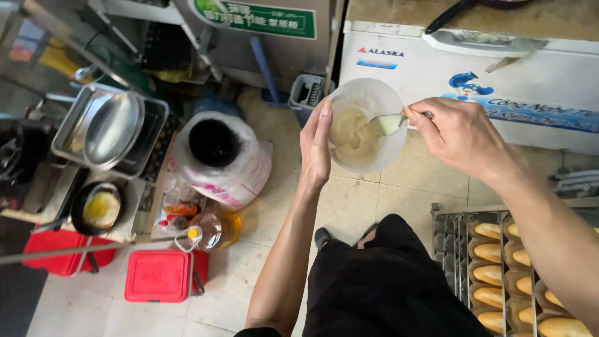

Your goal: Chopping cooked meat on a wooden cutting board and transferring it to a pan for cooking on a stove.

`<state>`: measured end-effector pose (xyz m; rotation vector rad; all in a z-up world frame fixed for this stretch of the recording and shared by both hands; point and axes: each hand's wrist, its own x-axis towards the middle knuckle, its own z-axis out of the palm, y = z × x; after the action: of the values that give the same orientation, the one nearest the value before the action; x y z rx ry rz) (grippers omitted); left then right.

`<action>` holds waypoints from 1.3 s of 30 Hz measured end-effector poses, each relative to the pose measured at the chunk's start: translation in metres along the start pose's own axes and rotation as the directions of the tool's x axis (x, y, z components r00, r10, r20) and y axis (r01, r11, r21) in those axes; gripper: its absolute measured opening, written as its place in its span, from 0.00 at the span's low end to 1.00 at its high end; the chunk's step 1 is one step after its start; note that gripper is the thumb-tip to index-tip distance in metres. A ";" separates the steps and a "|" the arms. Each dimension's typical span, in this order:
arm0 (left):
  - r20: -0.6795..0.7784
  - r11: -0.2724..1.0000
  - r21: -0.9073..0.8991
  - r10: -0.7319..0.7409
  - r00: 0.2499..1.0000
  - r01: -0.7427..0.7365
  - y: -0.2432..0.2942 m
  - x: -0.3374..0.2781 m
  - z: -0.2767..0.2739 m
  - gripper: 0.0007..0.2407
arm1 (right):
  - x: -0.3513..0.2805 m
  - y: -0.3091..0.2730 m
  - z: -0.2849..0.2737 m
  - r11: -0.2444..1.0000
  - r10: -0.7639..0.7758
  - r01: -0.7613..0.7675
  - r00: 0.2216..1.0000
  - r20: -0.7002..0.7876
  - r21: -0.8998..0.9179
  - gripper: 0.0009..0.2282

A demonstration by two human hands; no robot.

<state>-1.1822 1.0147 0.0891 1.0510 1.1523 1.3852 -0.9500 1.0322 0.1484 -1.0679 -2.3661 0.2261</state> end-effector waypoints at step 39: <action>-0.011 0.815 -0.194 -0.558 0.830 0.545 -0.136 0.389 0.289 0.30 | 0.114 0.484 -0.110 0.949 0.205 -0.311 0.733 -0.648 -0.052 0.07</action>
<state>-0.9210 1.4372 0.0101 0.4750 1.2277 1.0344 -0.6400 1.4351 0.1146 -1.3003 -1.6322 -0.2128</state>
